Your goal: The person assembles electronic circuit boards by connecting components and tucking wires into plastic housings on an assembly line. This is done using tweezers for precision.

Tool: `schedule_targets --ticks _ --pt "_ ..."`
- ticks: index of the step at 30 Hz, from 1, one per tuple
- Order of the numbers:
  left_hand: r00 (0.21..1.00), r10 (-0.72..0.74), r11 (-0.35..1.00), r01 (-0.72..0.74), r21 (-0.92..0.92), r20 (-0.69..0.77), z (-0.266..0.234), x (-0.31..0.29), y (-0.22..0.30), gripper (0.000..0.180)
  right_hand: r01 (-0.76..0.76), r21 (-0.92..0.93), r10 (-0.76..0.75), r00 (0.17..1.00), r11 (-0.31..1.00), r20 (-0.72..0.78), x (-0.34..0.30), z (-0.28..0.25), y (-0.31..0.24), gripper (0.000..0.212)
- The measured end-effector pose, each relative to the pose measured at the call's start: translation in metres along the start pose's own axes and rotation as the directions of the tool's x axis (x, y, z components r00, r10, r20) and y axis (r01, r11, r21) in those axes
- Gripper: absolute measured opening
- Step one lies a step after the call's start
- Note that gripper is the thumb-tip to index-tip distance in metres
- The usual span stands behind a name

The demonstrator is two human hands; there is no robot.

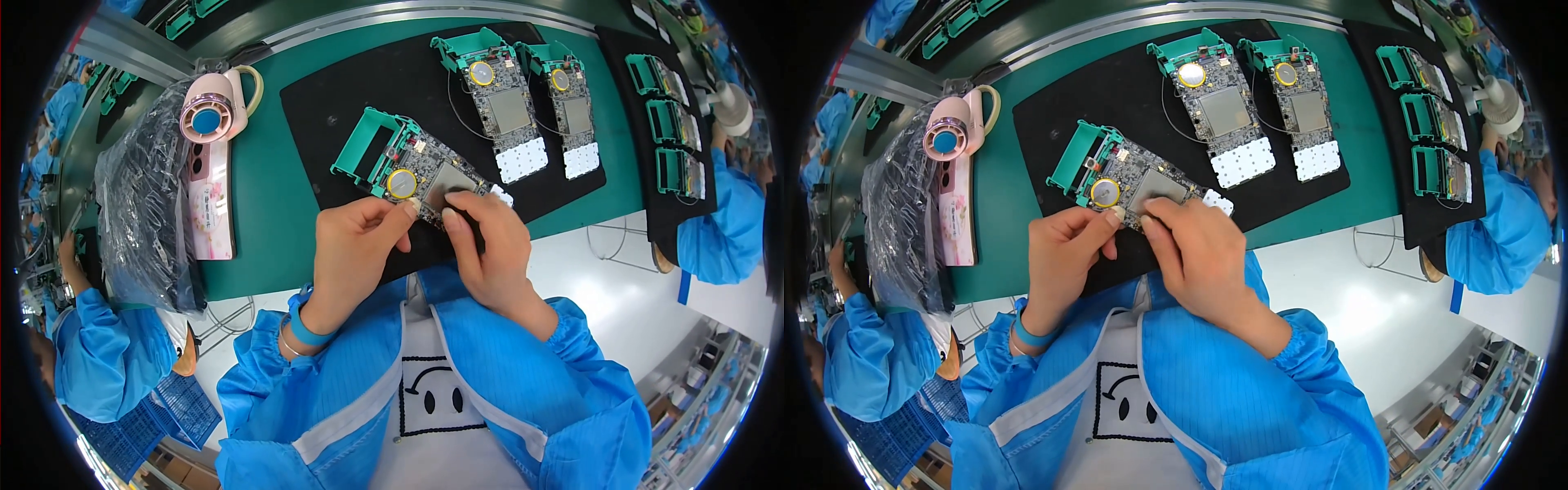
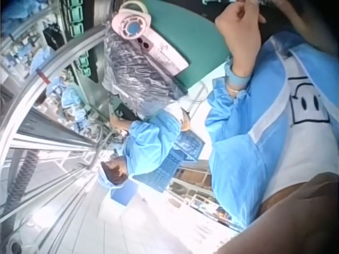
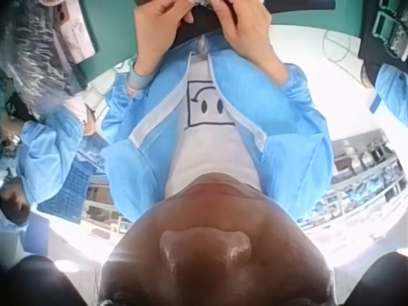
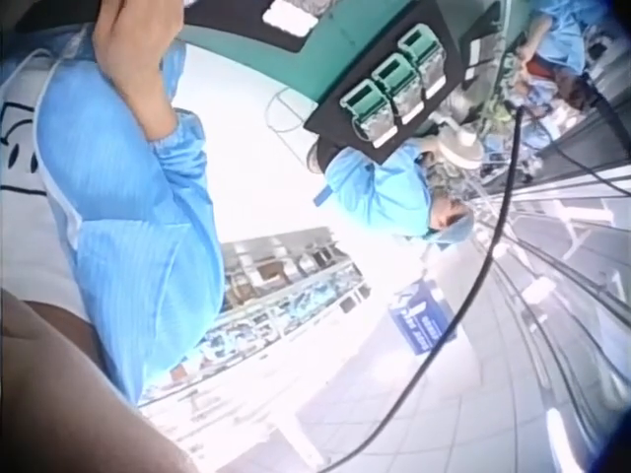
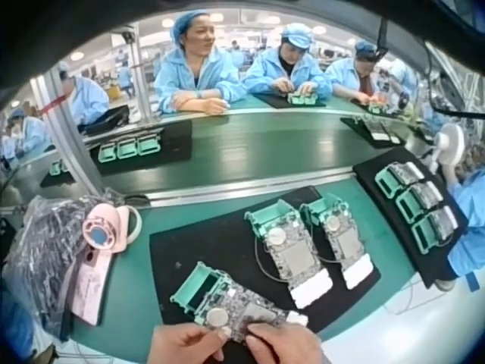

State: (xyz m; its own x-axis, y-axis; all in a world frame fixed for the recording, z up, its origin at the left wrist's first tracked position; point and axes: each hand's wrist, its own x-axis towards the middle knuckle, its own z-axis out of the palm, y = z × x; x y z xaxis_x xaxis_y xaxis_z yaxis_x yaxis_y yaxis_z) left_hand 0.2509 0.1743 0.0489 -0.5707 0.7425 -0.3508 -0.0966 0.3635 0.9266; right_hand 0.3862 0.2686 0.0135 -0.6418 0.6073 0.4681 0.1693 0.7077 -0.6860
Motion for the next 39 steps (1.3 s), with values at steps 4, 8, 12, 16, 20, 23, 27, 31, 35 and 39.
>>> schedule_targets --ticks 4,8,12,16,20,23,27,31,35,39 --pt "1.0 0.013 1.0 -0.013 0.013 -0.021 0.001 0.0 -0.001 0.022 0.079 0.08 -0.073 0.994 0.994 -0.084 0.002 0.014 -0.002 0.022" --pt "0.999 0.03 0.999 -0.03 0.013 -0.018 0.001 0.002 -0.001 0.022 0.122 0.064 -0.109 0.979 0.991 -0.171 0.003 0.021 -0.001 0.024" --pt "0.997 0.067 0.998 -0.066 0.023 -0.032 0.004 0.001 -0.004 0.021 0.102 0.038 -0.097 0.988 0.994 -0.118 0.005 0.018 -0.004 0.021" --pt "0.993 0.109 0.994 -0.108 0.013 -0.045 0.004 0.003 -0.007 0.02 0.039 0.089 -0.039 0.999 0.995 -0.004 0.005 0.012 -0.003 0.02" --pt "0.996 0.086 0.992 -0.085 0.097 -0.006 -0.016 0.015 -0.002 0.021 0.042 0.134 -0.054 0.995 0.99 0.088 0.012 -0.02 0.005 0.026" --pt "0.993 0.113 0.984 -0.116 0.137 0.031 -0.022 0.02 -0.005 0.022 0.102 0.016 -0.103 0.987 0.995 0.12 0.022 -0.028 0.025 0.026" --pt "0.991 0.128 0.984 -0.131 0.121 0.029 -0.018 0.017 -0.006 0.02 0.437 -0.08 -0.411 0.884 0.896 0.221 0.036 -0.03 0.042 0.031" --pt "0.983 0.185 0.973 -0.182 0.142 -0.01 -0.013 0.018 -0.011 0.021 0.576 -0.111 -0.519 0.793 0.81 0.32 0.052 -0.04 0.036 0.031" --pt "0.981 0.193 0.973 -0.186 0.138 -0.036 -0.01 0.018 -0.011 0.022 0.683 0.063 -0.625 0.623 0.728 0.471 0.07 -0.044 0.036 0.031" --pt "0.976 0.198 0.971 -0.183 0.154 -0.086 -0.005 0.018 -0.014 0.024 0.553 0.287 -0.612 0.594 0.782 0.523 0.069 -0.034 0.041 0.029"
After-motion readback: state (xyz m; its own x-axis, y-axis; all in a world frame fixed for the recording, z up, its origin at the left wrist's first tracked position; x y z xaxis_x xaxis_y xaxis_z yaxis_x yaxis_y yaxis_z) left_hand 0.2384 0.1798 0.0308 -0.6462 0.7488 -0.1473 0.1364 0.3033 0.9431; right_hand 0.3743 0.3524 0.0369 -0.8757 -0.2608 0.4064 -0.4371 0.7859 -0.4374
